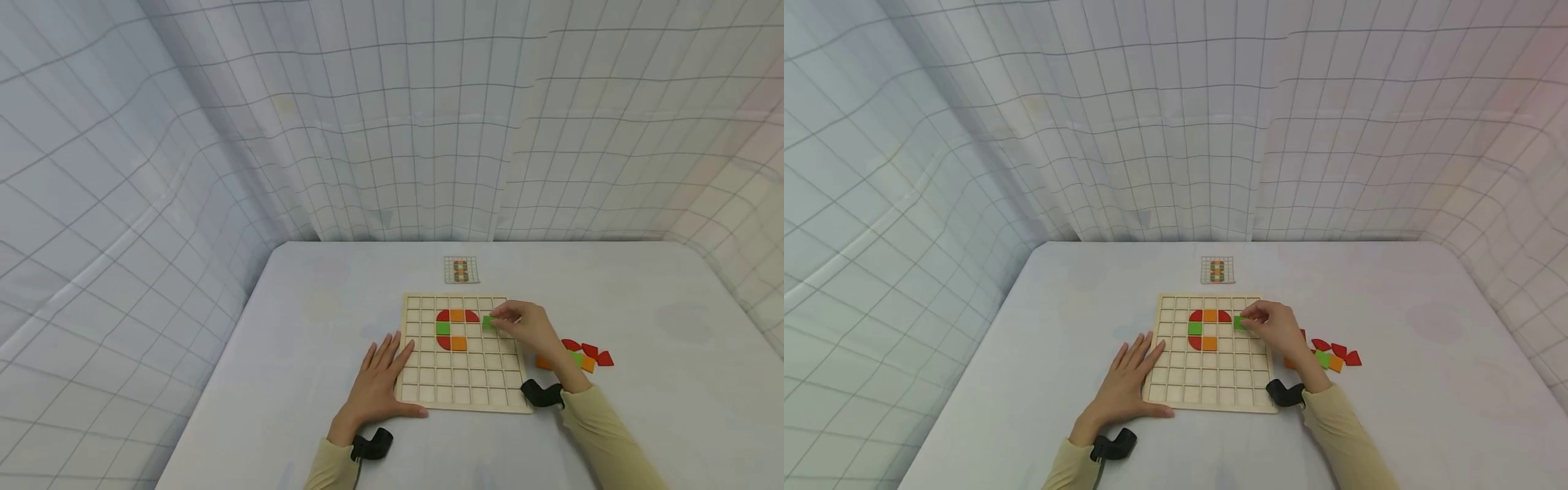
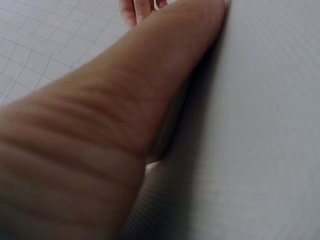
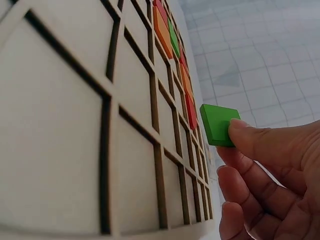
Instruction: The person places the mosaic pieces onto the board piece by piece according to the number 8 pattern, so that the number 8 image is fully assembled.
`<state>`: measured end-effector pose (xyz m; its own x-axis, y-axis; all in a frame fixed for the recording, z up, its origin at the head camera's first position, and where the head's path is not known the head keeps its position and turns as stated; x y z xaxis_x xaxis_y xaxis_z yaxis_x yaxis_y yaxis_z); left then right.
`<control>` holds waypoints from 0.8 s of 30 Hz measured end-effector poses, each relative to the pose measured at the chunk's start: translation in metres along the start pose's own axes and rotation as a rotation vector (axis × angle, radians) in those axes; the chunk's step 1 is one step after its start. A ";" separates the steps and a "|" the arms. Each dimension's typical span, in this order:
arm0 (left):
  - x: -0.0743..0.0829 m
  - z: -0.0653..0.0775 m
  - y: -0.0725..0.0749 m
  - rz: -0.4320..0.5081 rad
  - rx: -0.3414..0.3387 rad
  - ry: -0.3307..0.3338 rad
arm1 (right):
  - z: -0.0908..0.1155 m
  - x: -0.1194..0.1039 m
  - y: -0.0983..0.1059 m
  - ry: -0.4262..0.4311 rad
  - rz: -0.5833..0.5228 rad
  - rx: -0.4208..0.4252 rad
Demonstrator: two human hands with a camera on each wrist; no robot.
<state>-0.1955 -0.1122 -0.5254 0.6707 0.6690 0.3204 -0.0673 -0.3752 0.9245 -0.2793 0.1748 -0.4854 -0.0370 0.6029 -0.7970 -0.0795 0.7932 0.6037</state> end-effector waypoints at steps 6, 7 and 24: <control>0.000 0.000 0.000 -0.020 0.000 0.002 | -0.009 -0.005 -0.020 0.021 0.000 -0.091; 0.000 0.000 0.000 -0.019 -0.001 0.004 | -0.010 -0.006 -0.023 0.022 0.007 -0.098; 0.000 0.000 0.000 -0.026 -0.017 0.009 | -0.011 -0.007 -0.033 -0.033 0.093 -0.056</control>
<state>-0.1951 -0.1120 -0.5252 0.6655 0.6844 0.2978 -0.0627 -0.3463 0.9360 -0.2873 0.1434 -0.5005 -0.0143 0.6772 -0.7357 -0.1330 0.7279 0.6726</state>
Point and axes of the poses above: each hand's wrist, its own z-axis away from the middle knuckle, its own y-axis out of the back of the hand, x = y × z, the point moved 5 cm from there along -z, towards the middle knuckle, and after that the axes turned 13 degrees about -y, right-handed, at the moved point
